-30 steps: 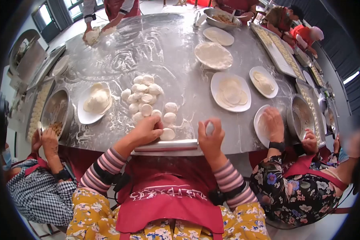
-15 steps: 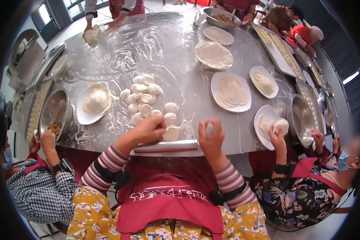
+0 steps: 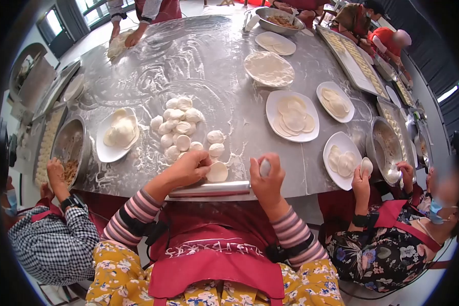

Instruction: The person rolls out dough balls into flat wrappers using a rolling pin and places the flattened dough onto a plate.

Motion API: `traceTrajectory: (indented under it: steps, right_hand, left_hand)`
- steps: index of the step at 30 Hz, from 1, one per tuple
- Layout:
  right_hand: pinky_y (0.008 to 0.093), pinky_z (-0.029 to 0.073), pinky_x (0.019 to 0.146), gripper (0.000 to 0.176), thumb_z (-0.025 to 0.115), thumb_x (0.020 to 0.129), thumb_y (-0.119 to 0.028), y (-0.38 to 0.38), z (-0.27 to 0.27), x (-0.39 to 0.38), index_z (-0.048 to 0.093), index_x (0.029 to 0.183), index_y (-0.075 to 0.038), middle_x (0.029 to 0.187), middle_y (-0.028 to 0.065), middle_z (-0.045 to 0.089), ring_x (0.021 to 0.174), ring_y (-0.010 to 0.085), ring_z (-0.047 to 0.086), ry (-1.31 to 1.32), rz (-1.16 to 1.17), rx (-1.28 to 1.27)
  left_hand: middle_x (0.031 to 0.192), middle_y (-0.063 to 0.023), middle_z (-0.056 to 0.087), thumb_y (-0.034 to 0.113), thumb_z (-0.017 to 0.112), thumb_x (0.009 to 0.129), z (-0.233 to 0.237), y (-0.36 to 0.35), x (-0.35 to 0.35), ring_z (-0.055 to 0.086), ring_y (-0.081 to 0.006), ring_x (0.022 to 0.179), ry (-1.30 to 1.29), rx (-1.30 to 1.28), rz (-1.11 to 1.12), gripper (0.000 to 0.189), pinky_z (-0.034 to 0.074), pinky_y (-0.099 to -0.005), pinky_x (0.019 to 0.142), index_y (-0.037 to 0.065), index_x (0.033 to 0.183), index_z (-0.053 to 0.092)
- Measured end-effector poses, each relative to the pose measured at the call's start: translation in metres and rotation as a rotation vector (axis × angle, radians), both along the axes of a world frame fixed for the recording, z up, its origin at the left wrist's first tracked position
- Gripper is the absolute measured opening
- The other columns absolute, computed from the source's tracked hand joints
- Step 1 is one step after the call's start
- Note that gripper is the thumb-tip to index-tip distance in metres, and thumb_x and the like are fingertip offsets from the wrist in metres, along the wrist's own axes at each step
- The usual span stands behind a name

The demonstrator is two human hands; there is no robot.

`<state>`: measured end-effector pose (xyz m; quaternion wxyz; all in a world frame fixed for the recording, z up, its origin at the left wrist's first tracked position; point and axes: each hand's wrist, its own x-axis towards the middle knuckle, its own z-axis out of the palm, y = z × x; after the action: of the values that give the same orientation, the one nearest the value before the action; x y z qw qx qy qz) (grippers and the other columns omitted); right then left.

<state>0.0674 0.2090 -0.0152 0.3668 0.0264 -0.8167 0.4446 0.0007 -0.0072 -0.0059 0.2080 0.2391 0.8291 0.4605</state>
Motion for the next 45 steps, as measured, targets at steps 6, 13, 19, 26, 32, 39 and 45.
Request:
traceTrajectory:
  steps: [6,13,19,26,32,39,45]
  right_hand:
    - [0.0383,0.044,0.051,0.022,0.067,0.076,-0.001,-0.01,0.002,-0.069,0.049,0.088,-0.005,0.069,0.0149,0.056,0.06,0.0359,0.058,0.096,0.027,0.057]
    - [0.0371,0.044,0.05,0.024,0.067,0.075,0.0,0.004,-0.002,0.004,0.049,0.089,-0.005,0.067,0.0133,0.055,0.056,0.034,0.057,0.048,-0.025,0.153]
    - [0.039,0.044,0.049,0.024,0.068,0.075,-0.001,-0.006,-0.001,-0.049,0.049,0.089,-0.006,0.067,0.0133,0.055,0.058,0.0355,0.058,0.079,-0.035,0.091]
    - [0.0384,0.044,0.05,0.023,0.068,0.075,0.0,-0.003,0.003,-0.033,0.049,0.088,-0.005,0.066,0.0141,0.054,0.055,0.036,0.056,0.07,-0.028,0.095]
    - [0.038,0.044,0.049,0.025,0.069,0.074,0.0,-0.001,0.004,-0.003,0.048,0.087,-0.005,0.066,0.0131,0.055,0.054,0.0337,0.057,0.026,-0.059,0.069]
    - [0.0383,0.045,0.053,0.023,0.067,0.075,0.0,-0.008,0.006,-0.066,0.049,0.089,-0.005,0.068,0.0139,0.055,0.059,0.035,0.058,0.104,0.006,0.088]
    - [0.038,0.045,0.052,0.025,0.068,0.075,-0.001,0.002,0.002,0.012,0.049,0.089,-0.005,0.069,0.0135,0.056,0.058,0.0344,0.058,0.004,-0.022,0.025]
  left_hand:
    - [0.073,-0.0183,0.062,0.013,0.059,0.077,-0.001,0.015,-0.009,0.061,-0.0347,0.072,0.221,-0.123,0.044,0.012,0.047,-0.0413,0.065,0.001,0.08,0.061]
    - [0.076,-0.019,0.062,0.015,0.06,0.077,-0.009,0.006,-0.006,0.061,-0.0349,0.071,0.175,-0.078,0.018,0.014,0.046,-0.0425,0.064,0.001,0.077,0.059]
    - [0.076,-0.0204,0.062,0.017,0.058,0.079,0.003,0.011,0.002,0.061,-0.0374,0.076,0.163,-0.176,0.027,0.016,0.047,-0.0442,0.067,0.001,0.078,0.059]
    - [0.077,-0.0209,0.062,0.013,0.057,0.078,0.001,0.019,-0.01,0.061,-0.0375,0.078,0.215,-0.214,-0.034,0.012,0.047,-0.0437,0.068,0.001,0.079,0.06]
    - [0.08,-0.0217,0.062,0.011,0.056,0.08,0.01,0.002,0.004,0.061,-0.0369,0.079,0.054,-0.077,-0.041,0.011,0.046,-0.0429,0.068,0.0,0.082,0.059]
    - [0.082,-0.0221,0.063,0.009,0.059,0.079,0.015,0.023,-0.009,0.063,-0.0343,0.079,0.161,-0.155,0.003,0.012,0.047,-0.0395,0.066,-0.001,0.085,0.059]
    - [0.075,-0.0171,0.061,0.006,0.059,0.077,0.0,0.002,-0.009,0.061,-0.0271,0.073,0.134,-0.085,-0.046,0.013,0.047,-0.035,0.067,-0.002,0.087,0.058]
